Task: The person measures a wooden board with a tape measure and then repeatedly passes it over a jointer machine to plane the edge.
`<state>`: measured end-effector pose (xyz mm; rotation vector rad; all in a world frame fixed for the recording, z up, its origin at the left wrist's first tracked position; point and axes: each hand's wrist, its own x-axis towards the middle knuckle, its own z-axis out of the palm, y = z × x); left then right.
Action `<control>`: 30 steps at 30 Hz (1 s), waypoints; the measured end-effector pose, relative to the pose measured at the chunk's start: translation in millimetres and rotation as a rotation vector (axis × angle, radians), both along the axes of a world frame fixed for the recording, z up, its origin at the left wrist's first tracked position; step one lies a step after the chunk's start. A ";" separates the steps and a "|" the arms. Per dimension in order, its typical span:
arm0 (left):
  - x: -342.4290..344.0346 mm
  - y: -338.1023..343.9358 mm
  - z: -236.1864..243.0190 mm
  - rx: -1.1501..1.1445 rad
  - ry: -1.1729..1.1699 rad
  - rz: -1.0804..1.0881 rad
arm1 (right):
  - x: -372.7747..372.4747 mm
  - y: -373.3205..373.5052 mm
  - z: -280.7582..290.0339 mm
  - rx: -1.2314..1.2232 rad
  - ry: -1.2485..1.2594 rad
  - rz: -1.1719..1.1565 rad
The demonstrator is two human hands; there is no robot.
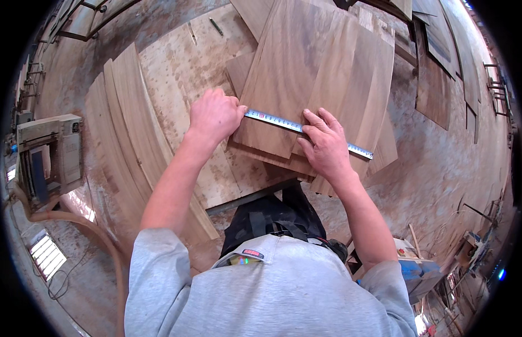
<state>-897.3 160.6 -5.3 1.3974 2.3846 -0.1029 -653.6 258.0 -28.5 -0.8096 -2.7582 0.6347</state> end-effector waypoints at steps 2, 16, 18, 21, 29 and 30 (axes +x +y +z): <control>2.2 -3.4 0.4 0.047 0.025 -0.014 | 0.1 0.0 -1.2 -0.001 0.002 0.010; 51.5 -128.3 10.1 -0.097 -0.431 0.109 | -49.5 -29.5 29.6 -0.074 -0.012 0.272; 59.2 -151.0 -5.8 -0.040 -0.414 0.216 | -56.0 -37.8 18.9 -0.051 0.016 0.296; 62.0 -173.5 -30.6 0.044 -0.335 0.333 | -58.9 -43.8 5.2 -0.047 -0.034 0.358; 53.9 -176.2 -94.1 0.251 0.074 0.326 | -18.7 -17.9 31.4 -0.113 0.153 0.027; 51.8 -168.6 -91.5 0.325 0.128 0.320 | -2.8 -7.6 30.7 -0.079 0.153 -0.055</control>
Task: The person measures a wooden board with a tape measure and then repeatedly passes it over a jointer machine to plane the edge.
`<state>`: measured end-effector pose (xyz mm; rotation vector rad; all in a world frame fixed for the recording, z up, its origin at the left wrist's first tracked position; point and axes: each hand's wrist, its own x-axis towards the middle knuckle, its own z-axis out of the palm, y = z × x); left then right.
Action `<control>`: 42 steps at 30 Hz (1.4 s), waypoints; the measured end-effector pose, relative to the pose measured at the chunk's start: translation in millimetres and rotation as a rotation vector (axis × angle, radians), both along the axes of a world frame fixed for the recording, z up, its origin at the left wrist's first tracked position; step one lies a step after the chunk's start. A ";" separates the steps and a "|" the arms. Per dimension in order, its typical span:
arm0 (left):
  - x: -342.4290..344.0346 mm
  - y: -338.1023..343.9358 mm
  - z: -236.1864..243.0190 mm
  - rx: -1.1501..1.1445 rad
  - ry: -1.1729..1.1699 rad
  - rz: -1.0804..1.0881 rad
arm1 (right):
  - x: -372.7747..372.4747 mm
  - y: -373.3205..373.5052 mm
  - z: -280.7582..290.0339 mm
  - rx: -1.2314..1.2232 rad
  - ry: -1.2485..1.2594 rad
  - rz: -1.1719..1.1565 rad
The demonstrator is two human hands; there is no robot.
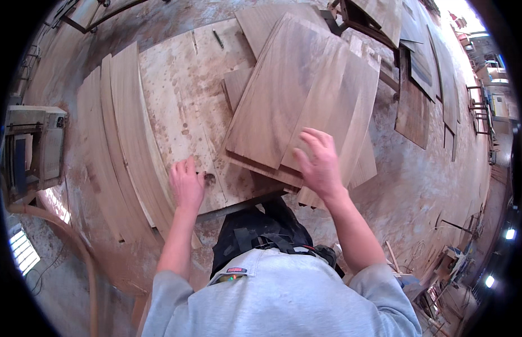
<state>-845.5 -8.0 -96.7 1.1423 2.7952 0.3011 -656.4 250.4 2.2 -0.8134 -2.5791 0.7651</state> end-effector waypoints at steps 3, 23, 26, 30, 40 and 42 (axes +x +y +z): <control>-2.6 19.1 26.0 0.170 0.102 -0.022 | 54.0 31.4 -11.1 0.065 -0.049 -0.274; 5.5 177.6 48.6 0.169 -0.182 0.002 | 129.2 64.7 -56.9 -0.109 -0.233 -0.660; 4.1 177.9 41.4 0.187 -0.139 -0.015 | 128.9 63.9 -60.3 -0.066 -0.222 -0.646; 4.1 177.6 36.3 0.234 -0.121 -0.024 | 125.3 61.8 -59.8 -0.032 -0.238 -0.638; 4.8 152.1 60.8 0.222 -0.253 -0.258 | 126.9 56.8 -56.3 -0.181 -0.214 -0.664; 18.3 133.1 74.0 0.148 -0.176 -0.418 | 126.9 50.4 -53.7 -0.106 -0.227 -0.627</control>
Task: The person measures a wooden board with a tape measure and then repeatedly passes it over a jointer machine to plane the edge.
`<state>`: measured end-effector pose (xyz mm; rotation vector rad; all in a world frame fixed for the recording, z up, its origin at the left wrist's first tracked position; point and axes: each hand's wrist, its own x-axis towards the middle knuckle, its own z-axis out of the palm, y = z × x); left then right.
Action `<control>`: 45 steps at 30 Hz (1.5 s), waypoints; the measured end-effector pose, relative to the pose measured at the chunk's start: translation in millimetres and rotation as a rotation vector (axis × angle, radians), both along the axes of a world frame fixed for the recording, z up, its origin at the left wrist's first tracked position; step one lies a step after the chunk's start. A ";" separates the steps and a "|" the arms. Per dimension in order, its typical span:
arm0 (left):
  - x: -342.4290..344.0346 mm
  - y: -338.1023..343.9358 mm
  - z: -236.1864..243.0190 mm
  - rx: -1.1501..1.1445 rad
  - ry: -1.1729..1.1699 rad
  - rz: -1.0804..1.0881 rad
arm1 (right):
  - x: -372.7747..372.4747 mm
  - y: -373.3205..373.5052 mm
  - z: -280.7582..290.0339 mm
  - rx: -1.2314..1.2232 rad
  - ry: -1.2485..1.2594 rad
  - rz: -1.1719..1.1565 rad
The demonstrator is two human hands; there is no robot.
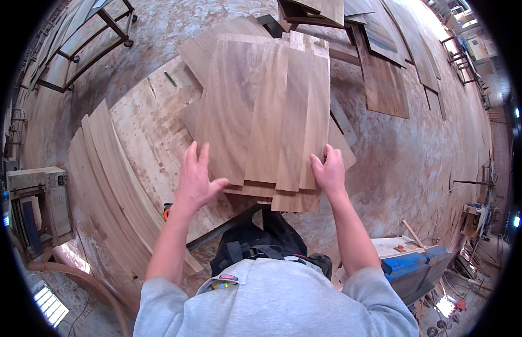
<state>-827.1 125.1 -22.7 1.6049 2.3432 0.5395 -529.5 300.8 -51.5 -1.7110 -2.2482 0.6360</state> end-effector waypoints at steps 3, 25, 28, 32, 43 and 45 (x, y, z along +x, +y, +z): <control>4.3 -12.4 -3.4 -0.040 -0.014 -0.060 | 3.7 -19.0 -3.0 0.095 0.009 0.100; 4.2 -25.7 -29.7 0.170 -0.058 0.081 | 4.9 -27.6 -37.3 0.119 -0.171 0.221; 29.6 -62.7 -27.9 0.287 -0.071 0.235 | 7.0 -20.4 -34.4 0.113 -0.188 0.245; 67.4 -159.7 -27.9 0.402 -0.148 0.502 | 22.9 -6.1 -51.4 0.167 -0.155 0.294; 129.6 -424.4 -137.0 0.416 -0.601 1.815 | -5.8 -109.4 36.8 -0.309 0.644 0.377; 118.6 -414.8 -117.0 0.483 -0.943 1.832 | -16.9 -143.8 38.7 -0.493 0.618 0.502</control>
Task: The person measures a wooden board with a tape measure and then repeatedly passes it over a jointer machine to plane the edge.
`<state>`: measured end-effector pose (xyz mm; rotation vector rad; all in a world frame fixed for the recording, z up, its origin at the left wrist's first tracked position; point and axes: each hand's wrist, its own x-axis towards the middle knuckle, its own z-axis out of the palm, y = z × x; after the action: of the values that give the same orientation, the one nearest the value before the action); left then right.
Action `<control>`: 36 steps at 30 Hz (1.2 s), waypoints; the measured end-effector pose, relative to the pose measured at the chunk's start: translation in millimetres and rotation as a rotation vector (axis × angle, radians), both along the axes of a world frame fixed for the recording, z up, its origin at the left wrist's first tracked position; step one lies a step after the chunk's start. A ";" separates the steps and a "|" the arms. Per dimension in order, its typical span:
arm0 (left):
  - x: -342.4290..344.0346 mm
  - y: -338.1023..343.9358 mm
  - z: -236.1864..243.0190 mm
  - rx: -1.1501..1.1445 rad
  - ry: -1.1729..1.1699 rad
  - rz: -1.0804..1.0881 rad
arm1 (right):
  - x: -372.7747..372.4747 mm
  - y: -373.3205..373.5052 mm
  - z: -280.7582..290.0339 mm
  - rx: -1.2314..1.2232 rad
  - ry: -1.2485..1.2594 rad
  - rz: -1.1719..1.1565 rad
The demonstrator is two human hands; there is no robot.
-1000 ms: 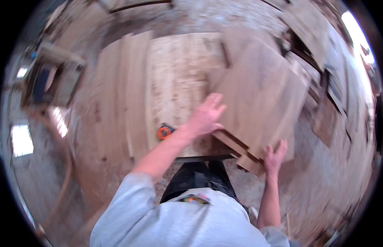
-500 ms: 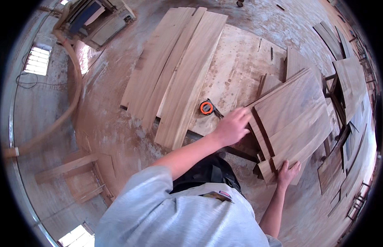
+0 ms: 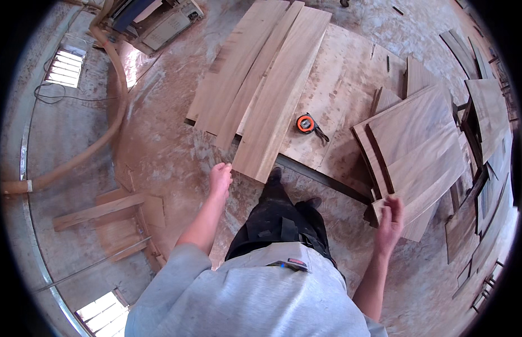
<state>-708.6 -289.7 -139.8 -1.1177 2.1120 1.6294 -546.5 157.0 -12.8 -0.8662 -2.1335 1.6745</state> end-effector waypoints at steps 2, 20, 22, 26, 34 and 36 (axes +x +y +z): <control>-7.2 -10.1 -8.0 0.205 -0.085 0.034 | -16.5 -49.6 -1.6 -0.049 -0.065 0.121; -75.8 -52.9 -18.3 0.748 -0.413 -0.284 | -155.3 -286.4 -110.5 -0.340 -0.548 0.240; -81.8 -60.0 -25.7 0.790 -0.437 -0.253 | -163.4 -289.4 -108.5 -0.367 -0.551 0.205; -85.0 -59.4 -19.1 0.881 -0.397 -0.169 | -175.5 -296.6 -109.3 -0.454 -0.515 0.086; -121.6 -134.4 6.9 0.510 -0.407 -0.391 | -167.3 -303.2 -110.4 -0.397 -0.542 0.018; -154.8 -155.9 16.7 0.188 -0.095 -0.469 | -157.7 -301.5 -112.6 -0.476 -0.506 -0.063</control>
<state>-863.4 -445.7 -123.0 -0.5719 1.9243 1.4752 -704.2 -144.5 -125.5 -1.6239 -1.9734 2.1483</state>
